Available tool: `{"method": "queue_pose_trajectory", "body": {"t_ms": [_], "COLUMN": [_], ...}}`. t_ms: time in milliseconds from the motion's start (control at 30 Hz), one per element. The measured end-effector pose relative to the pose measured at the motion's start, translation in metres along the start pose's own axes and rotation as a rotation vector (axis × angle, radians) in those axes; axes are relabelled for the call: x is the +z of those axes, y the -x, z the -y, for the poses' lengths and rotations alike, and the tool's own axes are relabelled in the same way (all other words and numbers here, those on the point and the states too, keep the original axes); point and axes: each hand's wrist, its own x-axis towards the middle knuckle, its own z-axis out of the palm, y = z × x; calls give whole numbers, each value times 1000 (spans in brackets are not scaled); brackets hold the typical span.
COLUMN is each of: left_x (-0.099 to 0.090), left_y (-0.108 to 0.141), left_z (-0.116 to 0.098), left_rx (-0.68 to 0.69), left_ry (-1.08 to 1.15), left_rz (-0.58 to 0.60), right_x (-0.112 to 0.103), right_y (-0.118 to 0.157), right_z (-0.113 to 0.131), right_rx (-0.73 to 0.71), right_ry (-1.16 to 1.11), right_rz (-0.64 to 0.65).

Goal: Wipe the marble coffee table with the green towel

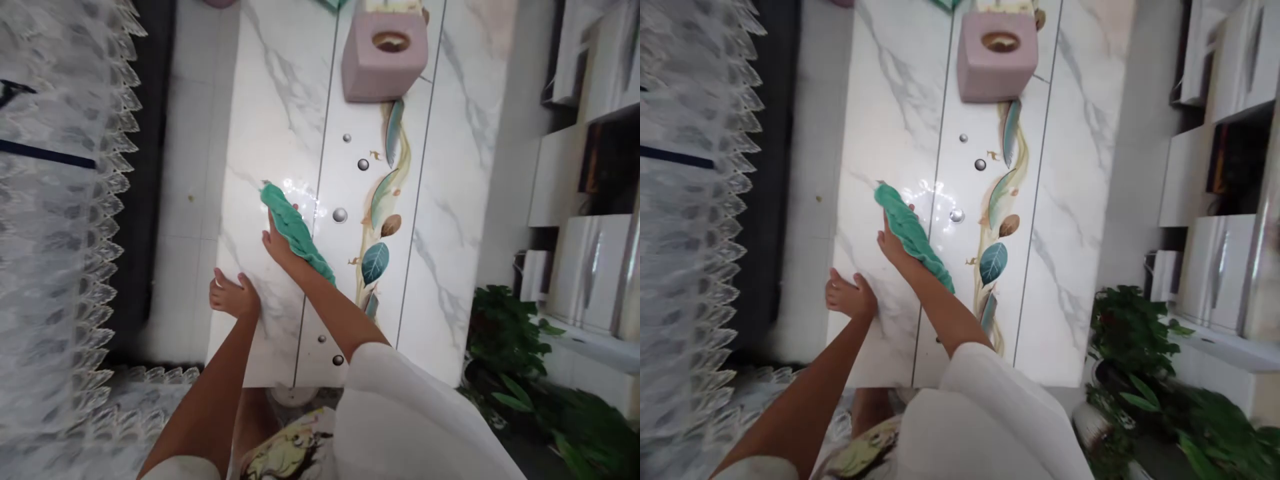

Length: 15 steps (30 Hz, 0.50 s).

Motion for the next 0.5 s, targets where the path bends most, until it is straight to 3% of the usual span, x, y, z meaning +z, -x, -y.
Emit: {"method": "queue_pose_trajectory", "body": {"t_ms": [133,200,333,433,500], "left_x": [-1,0,2,2,1], "left_y": [0,0,0,0,0], "left_z": [2,2,3,3,3], "left_rx": [4,-3,-17,-13,-10], "left_ry": [58,71,70,80,93], "left_rz": [21,25,36,43,48], "right_x": [-21,-29,-41,-52,-65], "right_y": [55,79,82,60,50], "right_z": [-12,-18,-41,-64,-77], "right_rx": [-262,-307,94,317,364], "right_ry": [0,4,127,159,115], "right_rz": [165,166,-13,49,140]}}
